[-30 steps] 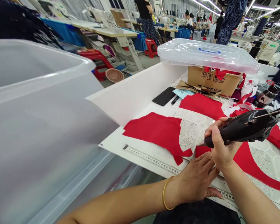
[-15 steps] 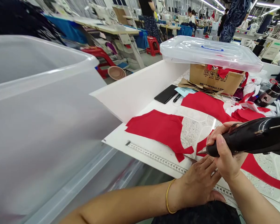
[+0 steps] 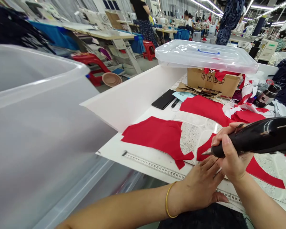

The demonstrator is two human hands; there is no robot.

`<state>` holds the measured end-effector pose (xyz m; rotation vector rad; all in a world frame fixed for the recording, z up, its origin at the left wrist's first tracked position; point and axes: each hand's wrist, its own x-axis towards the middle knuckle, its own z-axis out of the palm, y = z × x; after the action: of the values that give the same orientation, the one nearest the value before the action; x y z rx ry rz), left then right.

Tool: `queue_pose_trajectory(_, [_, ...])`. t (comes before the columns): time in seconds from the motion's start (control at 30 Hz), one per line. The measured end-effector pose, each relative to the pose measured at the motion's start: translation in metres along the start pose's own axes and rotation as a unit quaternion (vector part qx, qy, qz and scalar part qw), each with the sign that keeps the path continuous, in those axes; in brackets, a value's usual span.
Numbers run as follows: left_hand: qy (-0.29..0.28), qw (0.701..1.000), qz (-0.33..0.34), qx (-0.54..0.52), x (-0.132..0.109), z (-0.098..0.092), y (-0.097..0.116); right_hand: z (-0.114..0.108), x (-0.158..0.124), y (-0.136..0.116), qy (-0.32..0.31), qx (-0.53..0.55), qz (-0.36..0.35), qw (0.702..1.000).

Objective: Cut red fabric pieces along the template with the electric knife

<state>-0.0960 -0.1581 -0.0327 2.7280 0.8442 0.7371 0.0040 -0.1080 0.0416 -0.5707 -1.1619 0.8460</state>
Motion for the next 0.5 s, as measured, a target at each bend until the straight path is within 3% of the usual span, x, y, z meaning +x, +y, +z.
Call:
queue_pose_trajectory(0.27, [-0.048, 0.994, 0.081, 0.056, 0.036, -0.008, -0.026, -0.029, 0.051, 0.024, 0.109, -0.090, -0.052, 0.989])
queue_pose_trajectory(0.5, [-0.045, 0.993, 0.084, 0.064, 0.039, 0.003, -0.042, -0.034, 0.060, 0.043, 0.113, -0.137, -0.081, 0.981])
